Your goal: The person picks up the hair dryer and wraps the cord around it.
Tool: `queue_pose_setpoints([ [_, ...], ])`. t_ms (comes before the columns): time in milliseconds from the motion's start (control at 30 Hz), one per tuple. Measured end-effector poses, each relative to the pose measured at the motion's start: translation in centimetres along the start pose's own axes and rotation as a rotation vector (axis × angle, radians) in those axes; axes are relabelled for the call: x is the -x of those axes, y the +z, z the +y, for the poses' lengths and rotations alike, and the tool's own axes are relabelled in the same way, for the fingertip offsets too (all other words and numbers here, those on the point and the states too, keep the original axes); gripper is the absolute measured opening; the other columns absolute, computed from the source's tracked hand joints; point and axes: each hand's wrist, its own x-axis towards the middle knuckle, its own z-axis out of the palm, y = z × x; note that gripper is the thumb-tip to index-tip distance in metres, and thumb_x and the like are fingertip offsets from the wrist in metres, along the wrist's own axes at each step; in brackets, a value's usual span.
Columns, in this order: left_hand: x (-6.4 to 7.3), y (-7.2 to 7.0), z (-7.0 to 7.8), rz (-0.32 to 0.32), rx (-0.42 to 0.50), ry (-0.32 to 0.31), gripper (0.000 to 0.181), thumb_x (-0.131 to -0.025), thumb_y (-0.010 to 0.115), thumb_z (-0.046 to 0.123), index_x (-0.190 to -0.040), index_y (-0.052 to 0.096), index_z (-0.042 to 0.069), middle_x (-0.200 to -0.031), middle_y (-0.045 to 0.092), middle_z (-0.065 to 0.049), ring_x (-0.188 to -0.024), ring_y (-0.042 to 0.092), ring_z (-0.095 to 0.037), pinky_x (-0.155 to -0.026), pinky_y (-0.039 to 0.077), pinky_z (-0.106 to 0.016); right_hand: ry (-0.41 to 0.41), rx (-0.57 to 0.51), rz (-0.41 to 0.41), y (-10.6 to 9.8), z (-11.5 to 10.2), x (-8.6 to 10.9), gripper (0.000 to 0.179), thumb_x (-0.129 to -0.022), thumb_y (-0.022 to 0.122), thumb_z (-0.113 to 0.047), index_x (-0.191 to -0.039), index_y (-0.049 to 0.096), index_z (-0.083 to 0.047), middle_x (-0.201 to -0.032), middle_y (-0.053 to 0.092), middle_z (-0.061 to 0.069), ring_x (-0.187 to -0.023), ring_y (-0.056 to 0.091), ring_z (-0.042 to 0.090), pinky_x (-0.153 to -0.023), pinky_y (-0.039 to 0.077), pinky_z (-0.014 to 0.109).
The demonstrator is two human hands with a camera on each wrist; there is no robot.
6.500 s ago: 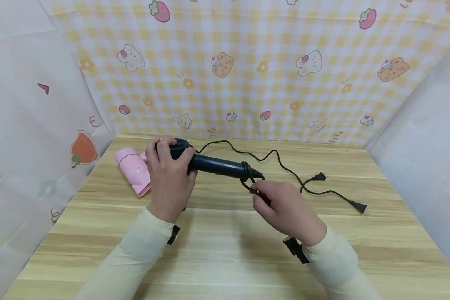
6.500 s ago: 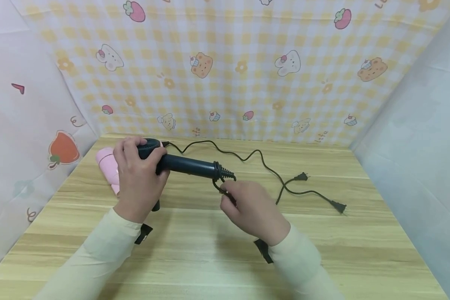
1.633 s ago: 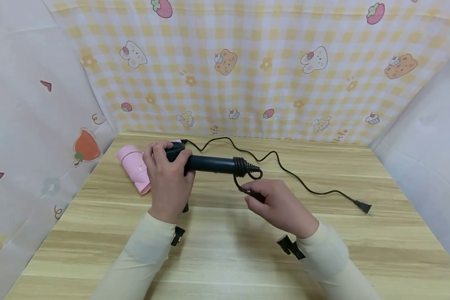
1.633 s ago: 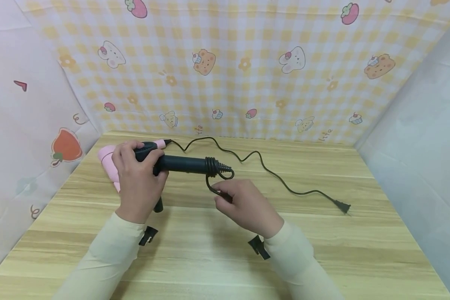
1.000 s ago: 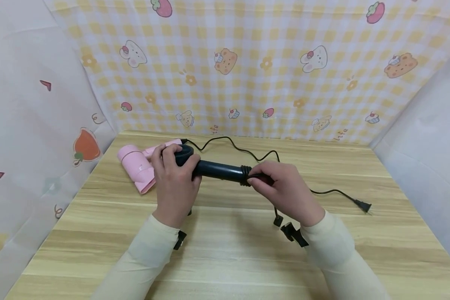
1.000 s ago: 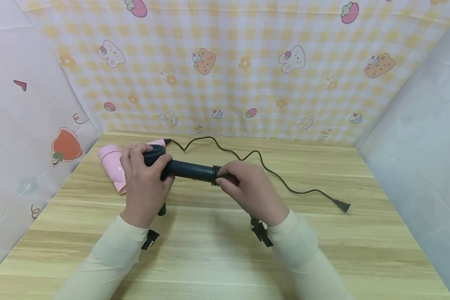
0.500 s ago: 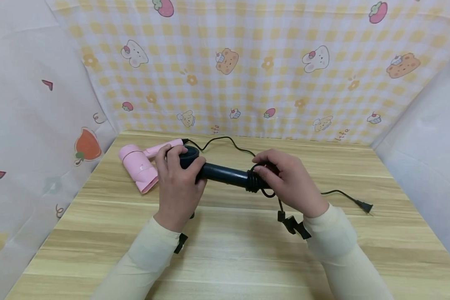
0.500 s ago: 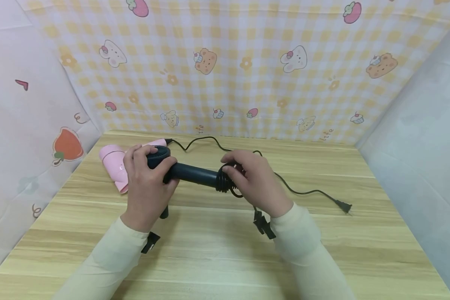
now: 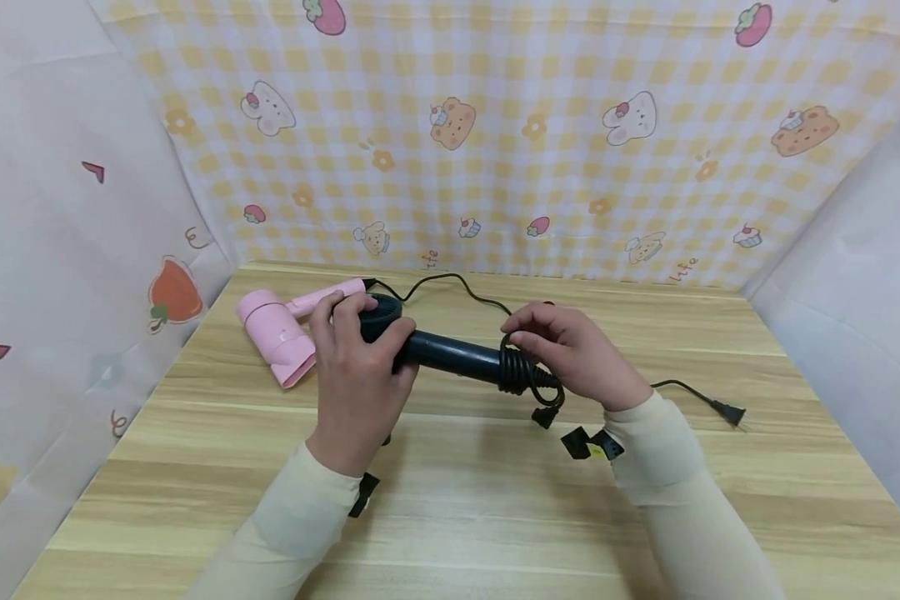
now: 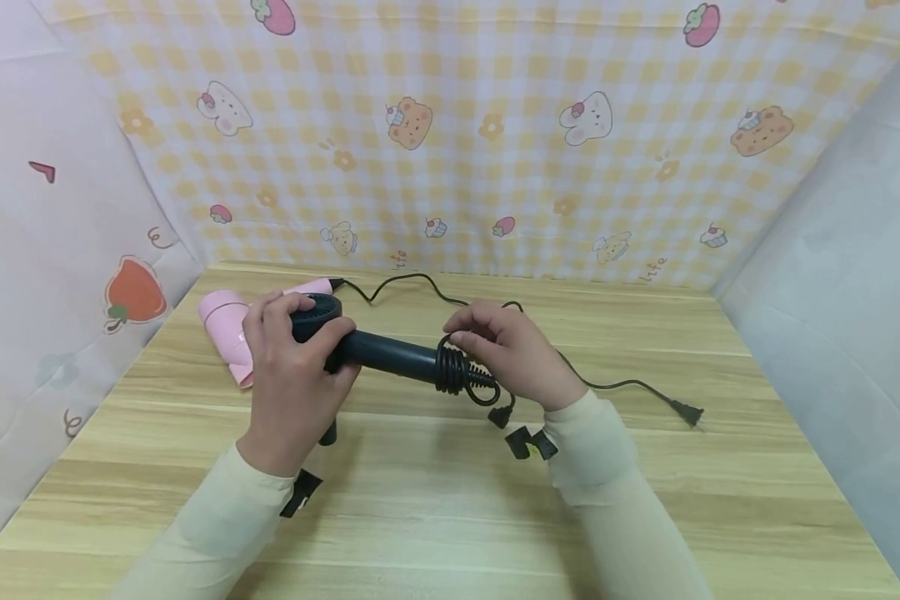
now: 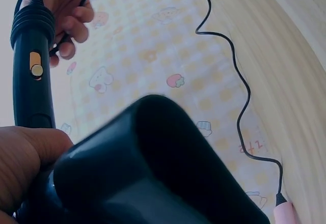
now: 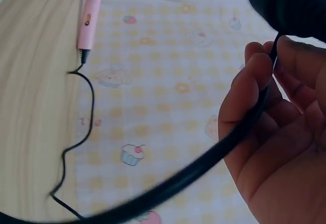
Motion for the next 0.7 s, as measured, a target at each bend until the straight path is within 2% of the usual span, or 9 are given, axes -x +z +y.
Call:
queue_pose_setpoints([
  [67,0.0,-0.1,0.1,0.003,0.002,-0.007,0.028,-0.068,0.084,0.000,-0.093,0.073,0.006,-0.117,0.046,-0.026,-0.119,0.035,-0.052,-0.105,0.027,-0.060,-0.001,-0.028,-0.017,0.2,0.3,-0.1,0.017,-0.101,0.056,-0.009,-0.113,0.068,-0.007,-0.106,0.067,0.005,-0.090,0.063,0.017,-0.079,0.052,0.028],
  [167,-0.2,-0.2,0.1,0.008,0.006,-0.017,0.027,-0.069,0.083,-0.001,-0.093,0.073,0.006,-0.117,0.047,-0.025,-0.120,0.036,-0.051,-0.106,0.026,-0.059,-0.012,-0.081,-0.032,0.7,0.8,0.0,0.018,-0.101,0.055,-0.009,-0.112,0.069,-0.005,-0.106,0.068,0.006,-0.090,0.064,0.018,-0.079,0.053,0.029],
  [233,-0.3,-0.2,0.0,0.013,0.006,-0.021,0.026,-0.069,0.083,-0.001,-0.093,0.073,0.007,-0.117,0.047,-0.025,-0.120,0.036,-0.050,-0.106,0.027,-0.059,-0.043,-0.078,-0.034,1.2,1.1,0.2,0.017,-0.099,0.058,-0.007,-0.111,0.070,-0.005,-0.103,0.070,0.005,-0.088,0.065,0.019,-0.078,0.053,0.031],
  [400,-0.4,-0.1,-0.1,0.021,-0.010,-0.039,0.027,-0.069,0.084,-0.002,-0.092,0.073,0.006,-0.117,0.047,-0.025,-0.119,0.036,-0.051,-0.103,0.029,-0.060,-0.082,0.027,0.008,2.7,1.6,0.7,0.014,-0.095,0.063,-0.001,-0.095,0.074,-0.010,-0.074,0.064,-0.003,-0.068,0.058,0.015,-0.067,0.049,0.032],
  [500,-0.5,-0.1,-0.4,0.020,-0.014,-0.051,0.027,-0.069,0.084,-0.002,-0.092,0.072,0.006,-0.117,0.047,-0.026,-0.119,0.036,-0.052,-0.103,0.028,-0.060,-0.045,0.034,0.039,3.4,1.4,1.0,0.018,-0.097,0.060,-0.005,-0.090,0.075,-0.010,-0.063,0.057,-0.003,-0.060,0.052,0.015,-0.066,0.046,0.033],
  [700,-0.5,0.1,-0.6,-0.001,-0.014,-0.070,0.024,-0.072,0.082,0.000,-0.094,0.073,0.006,-0.119,0.045,-0.026,-0.120,0.033,-0.052,-0.103,0.029,-0.061,0.064,0.028,0.087,4.1,0.7,1.7,0.025,-0.099,0.056,-0.007,-0.088,0.077,-0.011,-0.060,0.057,0.002,-0.058,0.052,0.018,-0.066,0.045,0.034],
])
